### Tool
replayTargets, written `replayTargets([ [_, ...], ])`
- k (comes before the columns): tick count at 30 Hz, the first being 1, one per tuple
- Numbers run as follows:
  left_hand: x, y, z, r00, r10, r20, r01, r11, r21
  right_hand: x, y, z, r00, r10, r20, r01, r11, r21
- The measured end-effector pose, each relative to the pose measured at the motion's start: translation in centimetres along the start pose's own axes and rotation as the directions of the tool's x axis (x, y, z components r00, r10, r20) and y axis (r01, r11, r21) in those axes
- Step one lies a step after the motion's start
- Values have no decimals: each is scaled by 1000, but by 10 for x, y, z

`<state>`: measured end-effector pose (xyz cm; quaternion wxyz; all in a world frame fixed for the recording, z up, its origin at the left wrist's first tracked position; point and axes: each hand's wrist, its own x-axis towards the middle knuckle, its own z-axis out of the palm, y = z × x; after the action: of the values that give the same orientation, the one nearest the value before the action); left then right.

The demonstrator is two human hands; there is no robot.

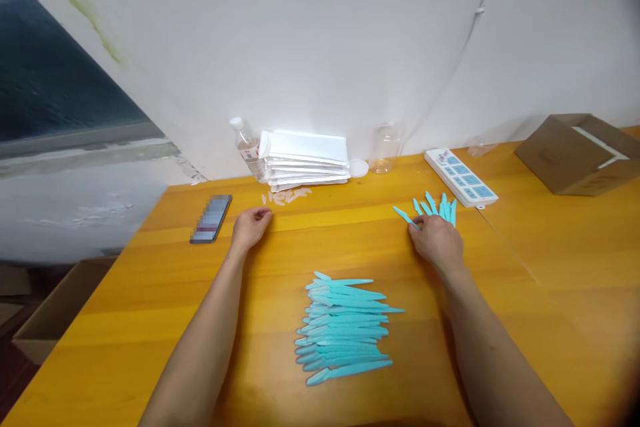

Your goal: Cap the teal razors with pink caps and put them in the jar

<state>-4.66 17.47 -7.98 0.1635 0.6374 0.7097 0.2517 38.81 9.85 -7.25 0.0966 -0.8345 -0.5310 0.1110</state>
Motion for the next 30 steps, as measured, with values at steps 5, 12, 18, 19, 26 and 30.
replayTargets([
  [5,31,12,5,985,165,48,-170,979,116,-4,-7,1,968,-253,-6,243,923,299],
  [12,36,39,-2,881,327,342,-436,842,317,-33,-53,18,720,-613,326,67,529,846],
  [18,-9,53,-6,881,267,390,-308,950,46,-45,-66,28,682,-674,283,240,572,785],
  [19,-25,55,-3,895,223,387,-193,975,-115,-45,-66,28,679,-682,271,265,572,776],
  [26,-127,68,28,936,-135,325,334,629,-702,-49,-67,23,661,-701,269,278,561,779],
  [30,-142,71,36,929,-119,350,347,610,-712,-51,-68,24,658,-698,283,280,576,768],
])
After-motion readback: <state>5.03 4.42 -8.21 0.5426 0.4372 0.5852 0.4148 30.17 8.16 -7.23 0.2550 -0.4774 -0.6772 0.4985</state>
